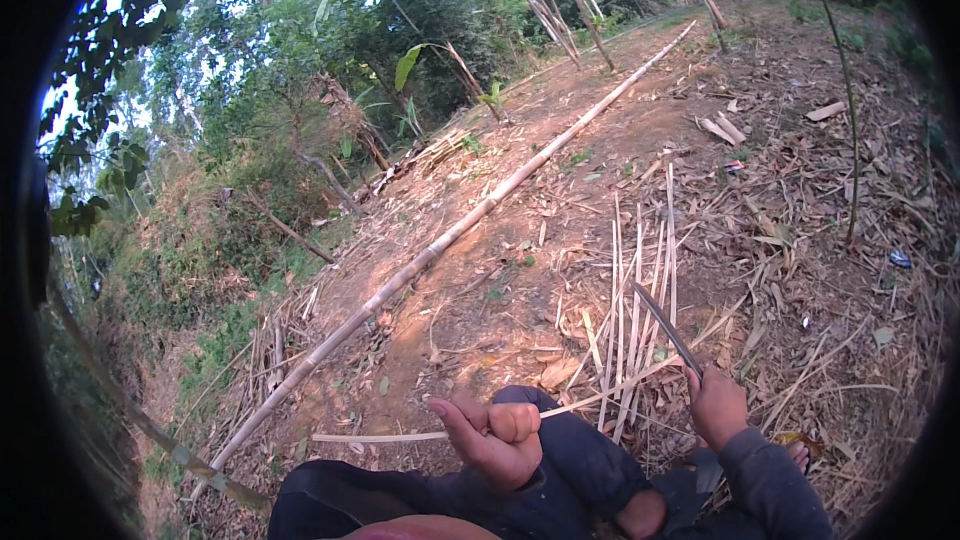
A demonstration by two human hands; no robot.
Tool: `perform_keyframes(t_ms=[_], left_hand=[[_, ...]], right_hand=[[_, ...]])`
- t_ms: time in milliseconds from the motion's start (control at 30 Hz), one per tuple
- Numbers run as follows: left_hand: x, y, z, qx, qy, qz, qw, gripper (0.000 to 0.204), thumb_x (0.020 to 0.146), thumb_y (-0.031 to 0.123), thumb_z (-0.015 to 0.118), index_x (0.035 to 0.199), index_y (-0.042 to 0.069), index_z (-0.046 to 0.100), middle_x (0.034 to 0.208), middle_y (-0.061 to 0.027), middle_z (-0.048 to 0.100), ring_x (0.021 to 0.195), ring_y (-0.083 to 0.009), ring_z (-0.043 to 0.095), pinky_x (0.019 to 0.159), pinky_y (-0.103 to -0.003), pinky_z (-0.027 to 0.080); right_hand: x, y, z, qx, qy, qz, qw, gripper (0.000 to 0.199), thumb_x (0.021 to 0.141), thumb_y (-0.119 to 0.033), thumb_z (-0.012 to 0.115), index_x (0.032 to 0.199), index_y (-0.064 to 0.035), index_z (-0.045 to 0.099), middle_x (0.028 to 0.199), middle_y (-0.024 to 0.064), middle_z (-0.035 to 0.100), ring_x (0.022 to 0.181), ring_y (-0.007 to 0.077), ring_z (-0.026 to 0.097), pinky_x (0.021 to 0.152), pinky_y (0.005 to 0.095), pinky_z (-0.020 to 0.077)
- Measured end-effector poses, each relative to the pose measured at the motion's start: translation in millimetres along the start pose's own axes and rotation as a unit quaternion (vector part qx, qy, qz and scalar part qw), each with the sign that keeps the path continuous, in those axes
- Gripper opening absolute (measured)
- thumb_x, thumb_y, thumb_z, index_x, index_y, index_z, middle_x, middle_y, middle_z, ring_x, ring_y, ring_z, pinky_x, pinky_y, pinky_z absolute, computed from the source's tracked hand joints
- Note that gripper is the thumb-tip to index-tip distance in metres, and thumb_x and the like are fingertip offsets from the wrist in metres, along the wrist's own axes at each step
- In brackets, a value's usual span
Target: The person sits on the ground and uses a machete to split a long bamboo pole into thin strips. They hold the bamboo with one hand and strike it with the machete to create splits, then pull the strips apart. The person continues to split the bamboo into smaller pieces and strips throughout the video.
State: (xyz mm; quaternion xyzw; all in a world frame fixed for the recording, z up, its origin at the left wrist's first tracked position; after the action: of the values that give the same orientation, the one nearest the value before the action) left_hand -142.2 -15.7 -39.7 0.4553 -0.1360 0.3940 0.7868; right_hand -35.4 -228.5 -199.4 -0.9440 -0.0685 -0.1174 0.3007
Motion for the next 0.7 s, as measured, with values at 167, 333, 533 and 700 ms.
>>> perform_keyframes(t_ms=[167, 333, 533, 700], left_hand=[[-1, 7, 10, 0.028, 0.015, 0.027, 0.999, 0.05, 0.104, 0.054, 0.028, 0.069, 0.019, 0.024, 0.044, 0.004, 0.011, 0.038, -0.0089, 0.006, 0.039, -0.03, 0.011], [42, 15, 10, -0.044, -0.025, 0.019, 0.999, 0.047, 0.106, 0.049, 0.028, 0.07, 0.019, 0.027, 0.047, 0.0048, 0.011, 0.04, -0.0089, 0.005, 0.039, -0.03, 0.01], [86, 82, 38, -0.079, -0.05, 0.063, 0.994, 0.044, 0.108, 0.043, 0.029, 0.072, 0.017, 0.031, 0.052, 0.0048, 0.017, 0.044, -0.0078, 0.009, 0.041, -0.027, 0.014], [78, 67, 42, -0.033, 0.013, 0.133, 0.99, 0.042, 0.107, 0.044, 0.03, 0.076, 0.016, 0.034, 0.054, 0.0049, 0.019, 0.044, -0.0069, 0.012, 0.041, -0.025, 0.014]], right_hand=[[-6, -24, -10, 0.039, -0.007, -0.011, 0.999, 0.035, 0.099, -0.033, 0.052, 0.082, -0.0021, 0.053, 0.063, 0.0232, 0.06, 0.061, 0.0437, 0.061, 0.056, 0.0528, 0.0482], [-14, -55, -39, 0.102, 0.009, -0.123, 0.987, 0.033, 0.095, -0.031, 0.059, 0.082, -0.0022, 0.052, 0.063, 0.0223, 0.059, 0.058, 0.0425, 0.06, 0.053, 0.0507, 0.0481], [-13, -100, -73, 0.169, -0.006, -0.182, 0.969, 0.033, 0.095, -0.032, 0.06, 0.08, -0.0034, 0.053, 0.065, 0.0193, 0.06, 0.056, 0.0398, 0.061, 0.053, 0.0494, 0.0477], [-10, -94, -62, 0.206, 0.01, -0.162, 0.965, 0.034, 0.095, -0.032, 0.059, 0.078, -0.0029, 0.053, 0.06, 0.0203, 0.058, 0.056, 0.0416, 0.059, 0.051, 0.0497, 0.0463]])
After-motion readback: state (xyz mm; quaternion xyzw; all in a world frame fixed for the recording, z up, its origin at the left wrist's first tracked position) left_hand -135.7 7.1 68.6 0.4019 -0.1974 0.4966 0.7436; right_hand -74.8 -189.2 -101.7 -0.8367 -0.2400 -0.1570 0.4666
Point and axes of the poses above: each hand's wrist, its own x-axis towards the middle knuckle, its own z-axis out of the palm, y = z × x, the point moved 1 cm from there along x, towards the middle knuckle
